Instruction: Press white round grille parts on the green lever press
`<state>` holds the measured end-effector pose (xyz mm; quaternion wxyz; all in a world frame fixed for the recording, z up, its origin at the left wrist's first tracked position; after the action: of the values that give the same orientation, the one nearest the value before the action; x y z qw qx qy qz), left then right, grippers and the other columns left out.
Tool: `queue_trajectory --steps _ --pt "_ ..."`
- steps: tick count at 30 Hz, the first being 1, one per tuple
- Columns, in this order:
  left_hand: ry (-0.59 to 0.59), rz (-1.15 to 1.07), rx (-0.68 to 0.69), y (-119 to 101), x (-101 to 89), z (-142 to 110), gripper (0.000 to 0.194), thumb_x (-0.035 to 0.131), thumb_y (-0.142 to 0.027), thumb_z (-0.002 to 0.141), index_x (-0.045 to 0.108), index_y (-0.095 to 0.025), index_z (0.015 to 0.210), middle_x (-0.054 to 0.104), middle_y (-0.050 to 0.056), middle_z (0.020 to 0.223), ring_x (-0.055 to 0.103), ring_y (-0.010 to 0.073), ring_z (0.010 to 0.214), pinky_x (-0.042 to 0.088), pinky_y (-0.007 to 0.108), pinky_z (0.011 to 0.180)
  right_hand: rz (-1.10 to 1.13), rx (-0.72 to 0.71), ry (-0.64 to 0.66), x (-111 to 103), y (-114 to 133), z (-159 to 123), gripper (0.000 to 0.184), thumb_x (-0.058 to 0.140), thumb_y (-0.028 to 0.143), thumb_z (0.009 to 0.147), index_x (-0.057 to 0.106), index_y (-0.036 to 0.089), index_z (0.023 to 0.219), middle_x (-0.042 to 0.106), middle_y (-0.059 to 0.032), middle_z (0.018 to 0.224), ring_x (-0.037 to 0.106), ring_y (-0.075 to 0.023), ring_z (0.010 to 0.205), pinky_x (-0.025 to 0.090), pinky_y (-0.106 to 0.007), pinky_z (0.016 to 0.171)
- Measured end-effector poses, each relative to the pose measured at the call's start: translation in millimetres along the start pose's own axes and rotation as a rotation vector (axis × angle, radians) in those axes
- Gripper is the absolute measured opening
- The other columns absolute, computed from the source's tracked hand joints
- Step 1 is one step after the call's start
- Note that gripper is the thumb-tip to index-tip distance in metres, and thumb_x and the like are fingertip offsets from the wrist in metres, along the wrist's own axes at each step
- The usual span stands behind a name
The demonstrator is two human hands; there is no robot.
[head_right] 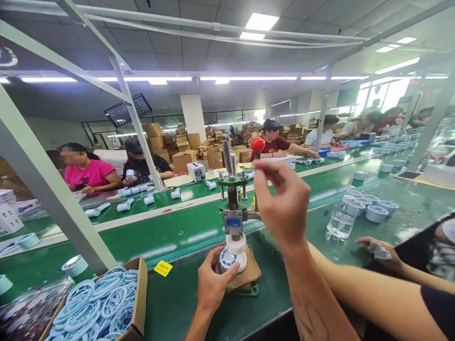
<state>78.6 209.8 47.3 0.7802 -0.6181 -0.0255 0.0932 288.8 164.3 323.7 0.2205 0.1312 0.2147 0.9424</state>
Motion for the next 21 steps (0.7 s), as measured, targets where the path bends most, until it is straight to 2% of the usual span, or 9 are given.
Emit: queue_trajectory --steps 2,4,6,8,11,14,18,21 --pt "0.017 0.020 0.016 -1.2 12.5 9.8 0.052 0.082 -0.036 0.074 0.067 -0.017 0.120 0.077 0.009 0.113 0.075 0.0230 0.099 0.059 0.030 0.088 -0.083 -0.081 -0.152 2.1 -0.6 42.0 0.017 0.062 0.022 0.092 0.070 0.019 0.107 0.070 -0.0107 0.113 0.069 -0.0208 0.104 0.060 -0.037 0.093" --pt "0.015 0.061 0.037 -1.2 18.7 17.4 0.050 0.081 -0.037 0.075 0.069 -0.018 0.119 0.078 0.008 0.112 0.075 0.0235 0.098 0.058 0.031 0.086 -0.155 -0.062 -0.165 13.4 -11.4 81.7 0.024 0.061 0.023 0.092 0.067 0.019 0.115 0.067 -0.0127 0.123 0.065 -0.0223 0.113 0.058 -0.038 0.094" --pt "0.010 0.109 0.049 0.4 21.7 21.7 0.047 0.081 -0.040 0.075 0.071 -0.019 0.116 0.078 0.007 0.108 0.075 0.0240 0.093 0.057 0.032 0.083 -0.142 0.036 -0.046 32.7 -29.1 114.6 0.021 0.055 0.028 0.098 0.066 0.018 0.113 0.069 -0.0121 0.116 0.066 -0.0215 0.108 0.059 -0.035 0.087" --pt "0.002 0.150 0.049 3.8 22.8 22.6 0.045 0.080 -0.043 0.075 0.072 -0.020 0.113 0.078 0.007 0.105 0.074 0.0239 0.089 0.056 0.032 0.081 -0.091 0.165 0.163 58.2 -47.8 132.2 0.026 0.045 0.028 0.103 0.068 0.015 0.102 0.072 -0.0094 0.097 0.068 -0.0171 0.088 0.058 -0.028 0.074" --pt "-0.039 0.212 0.041 10.4 20.3 19.8 0.048 0.079 -0.048 0.076 0.072 -0.021 0.116 0.073 0.008 0.104 0.071 0.0247 0.091 0.055 0.035 0.084 -0.082 0.302 0.405 84.9 -68.2 130.1 0.024 0.046 0.013 0.098 0.069 0.011 0.092 0.070 -0.0053 0.073 0.065 -0.0120 0.062 0.054 -0.021 0.060" --pt "-0.107 0.288 0.042 14.1 15.4 16.0 0.055 0.080 -0.051 0.073 0.072 -0.022 0.119 0.066 0.008 0.100 0.066 0.0287 0.097 0.052 0.043 0.093 -0.109 0.344 0.506 91.7 -78.3 116.0 0.024 0.048 0.003 0.091 0.070 0.009 0.099 0.065 -0.0015 0.058 0.064 -0.0129 0.053 0.054 -0.022 0.055" --pt "-0.174 0.364 0.083 9.6 12.5 10.3 0.055 0.078 -0.052 0.074 0.073 -0.025 0.121 0.062 0.010 0.108 0.055 0.0349 0.116 0.040 0.054 0.107 -0.140 0.325 0.514 83.8 -73.8 104.4 0.030 0.046 0.005 0.093 0.071 0.011 0.108 0.064 0.0002 0.057 0.066 -0.0153 0.053 0.057 -0.026 0.057" --pt "-0.188 0.375 0.101 7.6 11.9 6.2 0.060 0.078 -0.053 0.074 0.070 -0.025 0.127 0.062 0.012 0.118 0.051 0.0358 0.124 0.034 0.055 0.113 -0.192 0.220 0.441 68.1 -48.4 98.8 0.031 0.046 0.009 0.094 0.074 0.011 0.108 0.063 0.0005 0.056 0.067 -0.0159 0.056 0.055 -0.026 0.058"
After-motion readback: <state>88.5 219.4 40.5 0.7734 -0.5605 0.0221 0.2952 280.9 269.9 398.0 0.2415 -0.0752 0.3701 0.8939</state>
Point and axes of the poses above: each hand's wrist, its own z-axis towards the middle knuckle, its own x-axis out of the palm, y = z × x, the point moved 9 cm from there along z, towards the middle knuckle
